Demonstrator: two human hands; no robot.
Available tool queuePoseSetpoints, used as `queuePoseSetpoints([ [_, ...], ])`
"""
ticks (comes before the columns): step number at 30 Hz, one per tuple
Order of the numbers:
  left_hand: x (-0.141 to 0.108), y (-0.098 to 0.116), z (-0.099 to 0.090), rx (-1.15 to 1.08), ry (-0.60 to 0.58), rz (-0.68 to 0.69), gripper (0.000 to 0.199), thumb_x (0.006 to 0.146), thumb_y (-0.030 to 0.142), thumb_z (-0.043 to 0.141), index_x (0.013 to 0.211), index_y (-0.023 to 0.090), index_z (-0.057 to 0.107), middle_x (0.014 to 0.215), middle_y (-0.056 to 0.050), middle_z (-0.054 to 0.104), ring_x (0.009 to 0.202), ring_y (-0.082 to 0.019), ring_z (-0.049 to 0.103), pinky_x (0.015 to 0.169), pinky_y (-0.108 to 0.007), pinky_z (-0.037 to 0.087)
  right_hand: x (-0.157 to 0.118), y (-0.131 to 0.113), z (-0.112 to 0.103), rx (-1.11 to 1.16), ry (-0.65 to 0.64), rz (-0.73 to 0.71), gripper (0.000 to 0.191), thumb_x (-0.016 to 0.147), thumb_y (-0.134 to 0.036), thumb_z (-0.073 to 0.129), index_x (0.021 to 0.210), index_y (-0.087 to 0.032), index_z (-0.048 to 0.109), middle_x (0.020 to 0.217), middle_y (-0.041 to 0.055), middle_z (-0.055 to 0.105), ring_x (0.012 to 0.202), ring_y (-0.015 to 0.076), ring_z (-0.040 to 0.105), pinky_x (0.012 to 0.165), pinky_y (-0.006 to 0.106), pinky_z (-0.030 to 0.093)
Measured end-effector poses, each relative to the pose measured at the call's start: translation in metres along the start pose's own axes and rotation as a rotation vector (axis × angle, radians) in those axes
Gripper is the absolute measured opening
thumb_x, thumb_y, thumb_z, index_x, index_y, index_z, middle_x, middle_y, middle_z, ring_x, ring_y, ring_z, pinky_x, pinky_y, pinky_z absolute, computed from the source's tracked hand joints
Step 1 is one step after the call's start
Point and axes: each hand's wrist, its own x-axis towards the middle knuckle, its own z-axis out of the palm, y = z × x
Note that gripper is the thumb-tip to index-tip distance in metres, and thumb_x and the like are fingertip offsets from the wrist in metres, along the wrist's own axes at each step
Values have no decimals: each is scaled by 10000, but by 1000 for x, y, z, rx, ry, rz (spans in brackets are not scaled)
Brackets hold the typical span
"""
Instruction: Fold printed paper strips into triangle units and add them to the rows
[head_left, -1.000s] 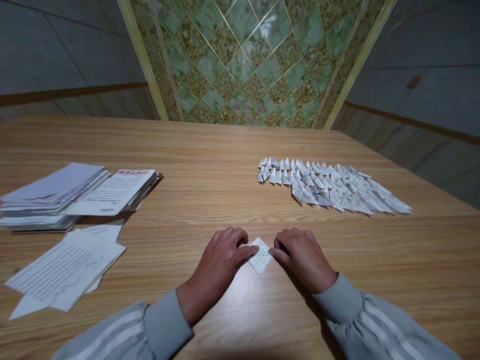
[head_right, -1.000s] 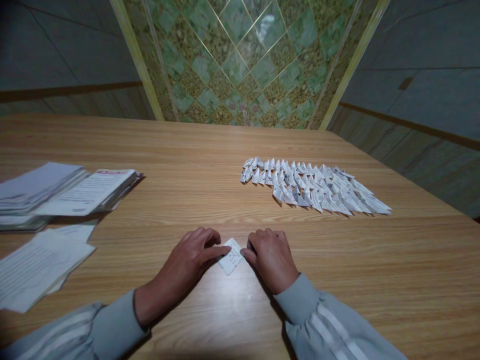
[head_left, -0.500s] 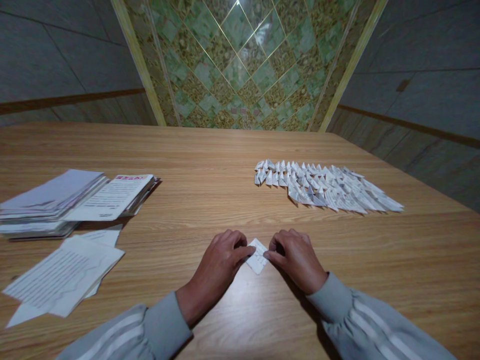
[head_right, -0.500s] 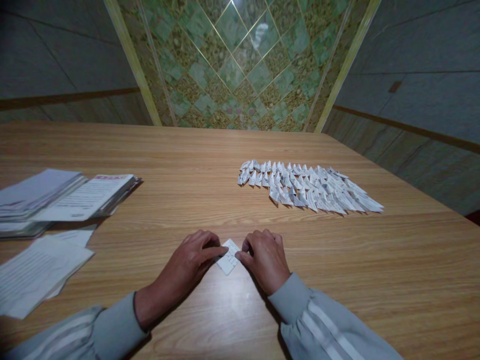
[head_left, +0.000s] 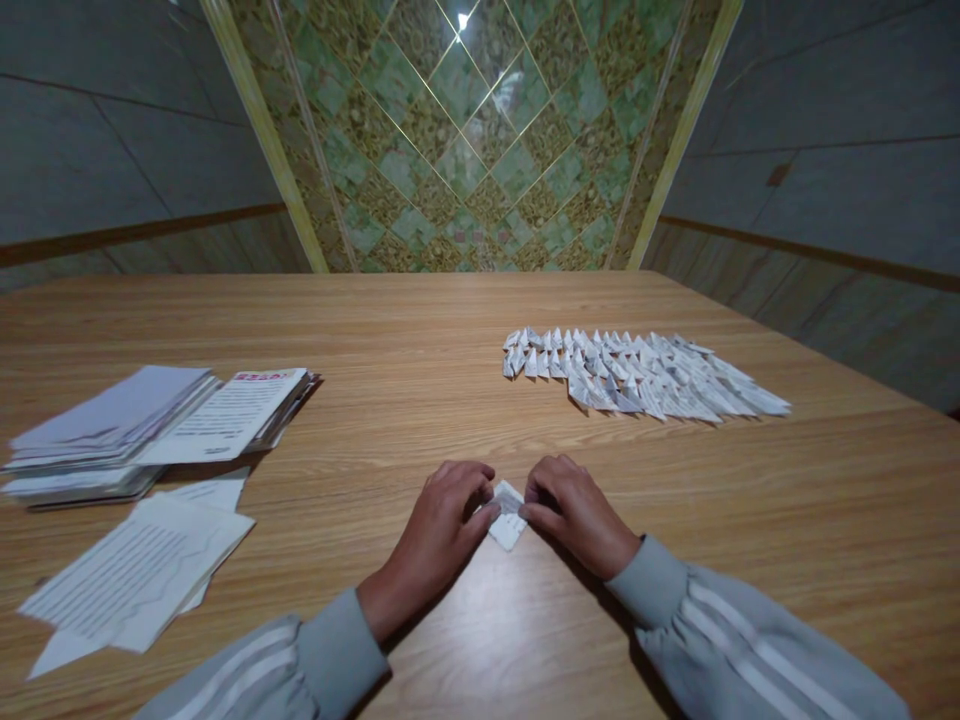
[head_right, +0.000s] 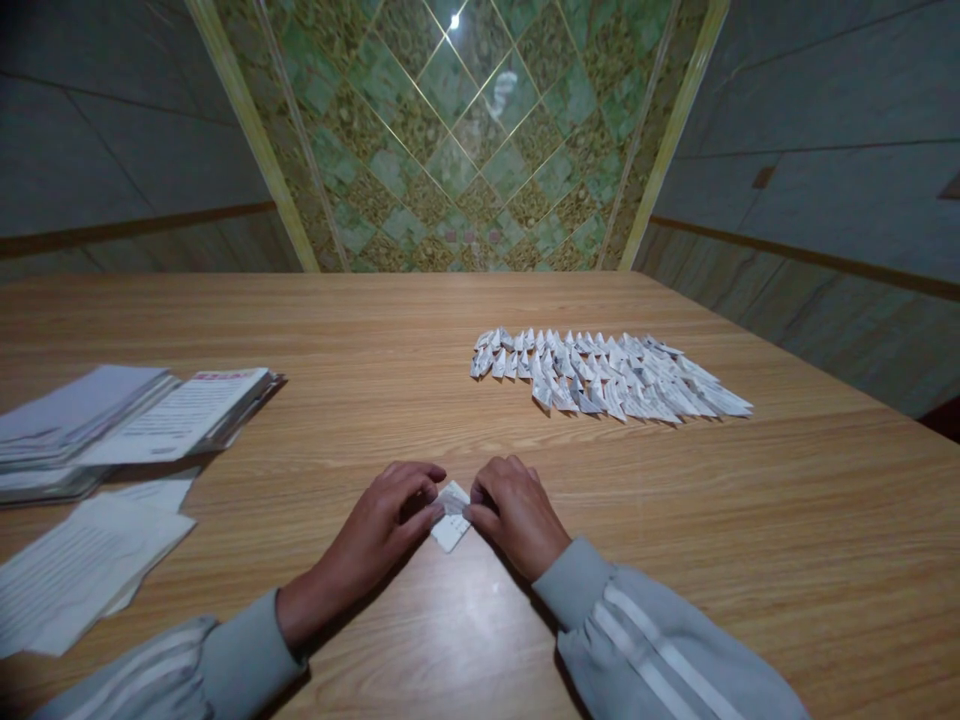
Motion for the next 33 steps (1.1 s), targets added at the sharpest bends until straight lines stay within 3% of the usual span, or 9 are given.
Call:
queuePoseSetpoints([
  [4, -1, 5, -4, -228, 47, -67, 102, 881, 225, 606, 784, 197, 601, 1065, -76, 700, 1009, -230, 633, 874, -357, 483, 2, -3, -2, 192, 40, -26, 145, 857, -103, 648, 763, -178, 568, 742, -13, 602, 724, 144, 548, 656, 243, 386],
  [9, -4, 7, -2, -519, 97, -205, 176, 867, 315, 628, 768, 170, 612, 712, -5, 637, 664, -159, 581, 625, -263, 467, 3, -2, 0, 343, 117, -117, 91, 844, -131, 662, 809, -179, 594, 758, -13, 614, 703, 138, 559, 653, 243, 405],
  [15, -7, 13, -1, -562, 199, -254, 159, 811, 280, 672, 717, 162, 622, 675, 4, 628, 633, -144, 558, 591, -241, 438, 3, 0, 5, 581, 97, -104, 27, 847, -195, 651, 856, -182, 629, 779, 5, 643, 730, 154, 598, 683, 262, 441],
  [20, -8, 16, -1, -584, 239, -246, 162, 815, 275, 678, 722, 170, 599, 686, 9, 628, 643, -140, 576, 593, -233, 440, 2, -2, 3, 801, 89, -69, 98, 846, -239, 649, 887, -185, 579, 789, -8, 608, 714, 137, 579, 656, 248, 438],
  [23, -8, 15, -2, -696, 198, -259, 137, 848, 289, 660, 899, 194, 575, 687, 34, 630, 651, -139, 592, 603, -229, 445, 2, -1, 1, 813, 72, -58, 124, 851, -260, 646, 890, -181, 559, 764, -18, 580, 688, 127, 548, 633, 242, 414],
  [26, -7, 15, -3, -805, 101, -302, 329, 836, 286, 671, 1125, 208, 535, 729, 30, 672, 694, -153, 623, 644, -244, 466, 3, 0, 0, 795, 35, -69, 152, 846, -277, 650, 897, -174, 550, 757, -19, 568, 684, 126, 530, 632, 245, 401],
  [29, -6, 15, -3, -792, 34, -323, 240, 768, 283, 720, 958, 153, 650, 800, -27, 699, 714, -161, 617, 656, -255, 471, 2, 0, 0, 823, -31, -78, 198, 847, -319, 659, 907, -170, 543, 732, -25, 559, 656, 120, 508, 609, 240, 379],
  [33, -5, 16, -2, -785, 89, -372, 206, 741, 324, 743, 748, 133, 668, 677, -16, 652, 615, -132, 554, 582, -232, 429, 1, -1, 2, 910, -54, -21, 292, 868, -432, 645, 944, -164, 559, 704, -37, 531, 627, 109, 472, 594, 236, 352],
])
